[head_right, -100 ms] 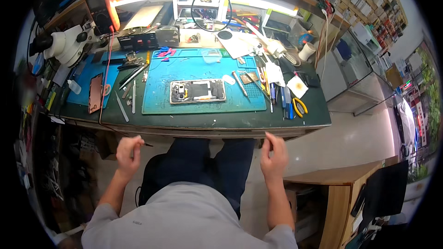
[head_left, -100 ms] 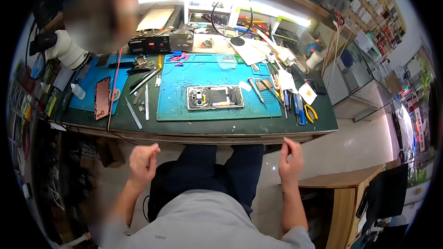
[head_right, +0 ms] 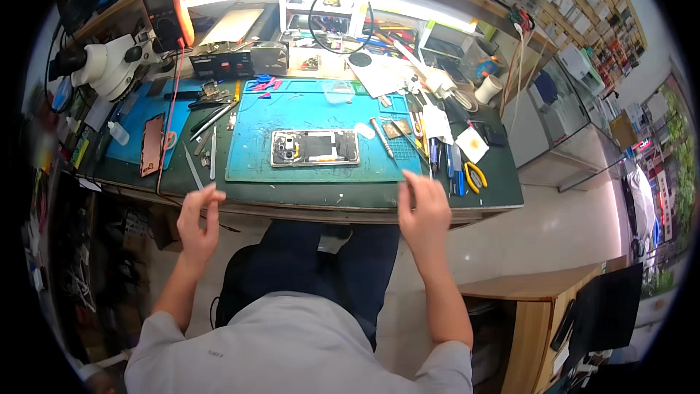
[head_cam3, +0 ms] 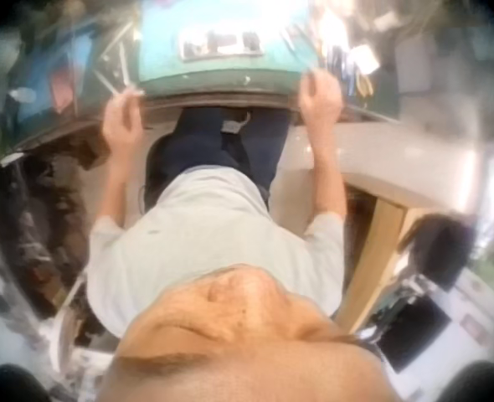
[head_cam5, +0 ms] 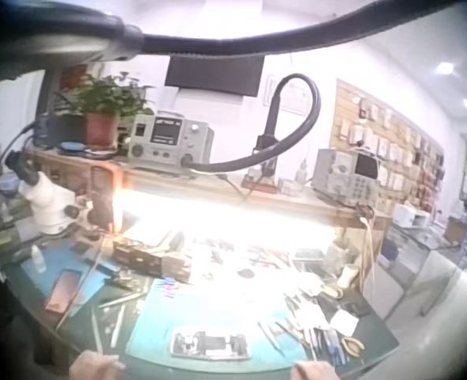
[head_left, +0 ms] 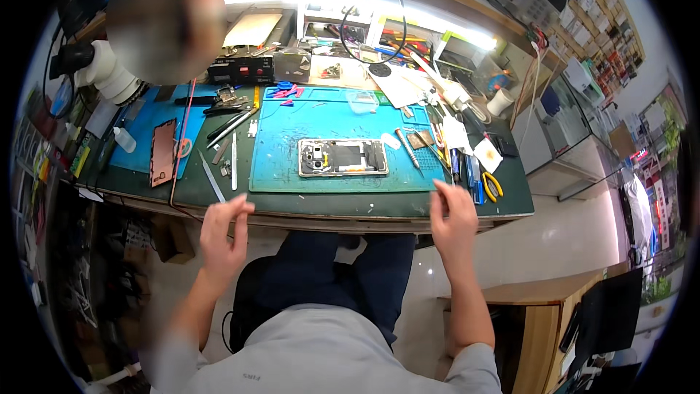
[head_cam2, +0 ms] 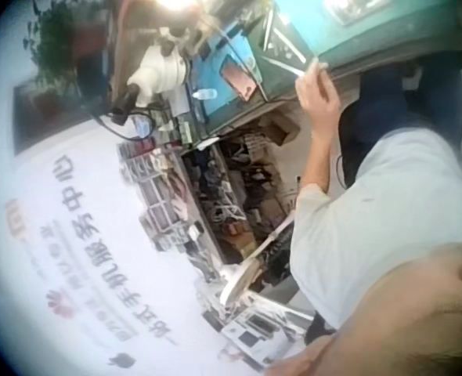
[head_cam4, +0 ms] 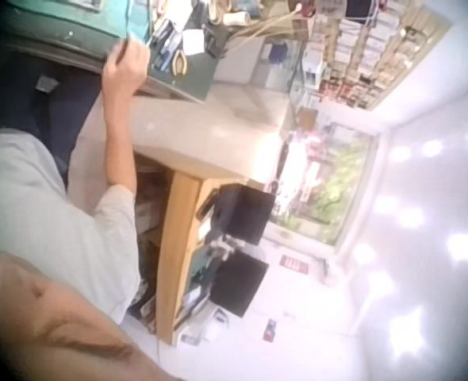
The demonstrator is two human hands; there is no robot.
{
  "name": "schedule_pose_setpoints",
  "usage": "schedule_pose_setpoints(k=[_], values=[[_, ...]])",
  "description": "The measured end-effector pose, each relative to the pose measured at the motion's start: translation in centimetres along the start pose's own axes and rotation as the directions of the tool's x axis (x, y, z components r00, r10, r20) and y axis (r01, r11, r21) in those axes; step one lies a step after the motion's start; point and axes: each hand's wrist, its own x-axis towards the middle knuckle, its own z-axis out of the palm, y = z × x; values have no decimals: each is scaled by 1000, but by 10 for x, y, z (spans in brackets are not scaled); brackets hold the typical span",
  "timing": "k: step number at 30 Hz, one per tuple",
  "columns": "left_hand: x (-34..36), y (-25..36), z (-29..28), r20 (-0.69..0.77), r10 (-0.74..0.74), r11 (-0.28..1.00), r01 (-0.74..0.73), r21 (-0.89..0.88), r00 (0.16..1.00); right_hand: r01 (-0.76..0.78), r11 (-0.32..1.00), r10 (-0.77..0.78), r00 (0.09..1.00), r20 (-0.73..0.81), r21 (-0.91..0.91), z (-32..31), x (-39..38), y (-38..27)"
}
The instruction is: The person applies adhesive to the frame of a disassembled smartphone, then handles an orange phone case and a white phone, using a screwdriver on the white phone. The person wipes the screen of a black phone with a cloth and uses a heat gun on the device.
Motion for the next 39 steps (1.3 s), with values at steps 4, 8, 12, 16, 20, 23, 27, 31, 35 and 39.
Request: schedule_pose_setpoints(k=[4,8,12,16,20,23,27,31,35,39], values=[[70,-9,30,48,-120,993,119,18,992,119,945,-93,991,99,-305,59,71,11],[93,-14,50,220,-65,993,43,106,973,135,960,-104,985,136,-247,69,84,26],[91,-8,52,360,-30,983,-38,181,932,67,974,-63,998,28,-218,61,97,39],[102,-11,54,446,-20,986,-56,158,895,52,943,-6,990,138,-328,61,115,72],[105,-15,53,404,-158,986,118,121,901,89,949,-65,994,88,-303,74,171,76],[98,-15,61,311,-220,973,230,4,925,305,893,-378,907,-185,-330,96,284,122],[91,-18,62,188,-247,968,250,8,951,200,680,-300,954,-20,-705,137,401,186],[86,-20,58,152,-247,966,231,112,957,139,572,-121,989,85,-808,172,442,194],[88,-19,59,157,-228,969,208,132,961,145,474,-232,972,35,-869,162,438,187],[91,-20,61,165,-197,977,181,111,966,-106,976,78,986,-148,-192,112,370,167]])
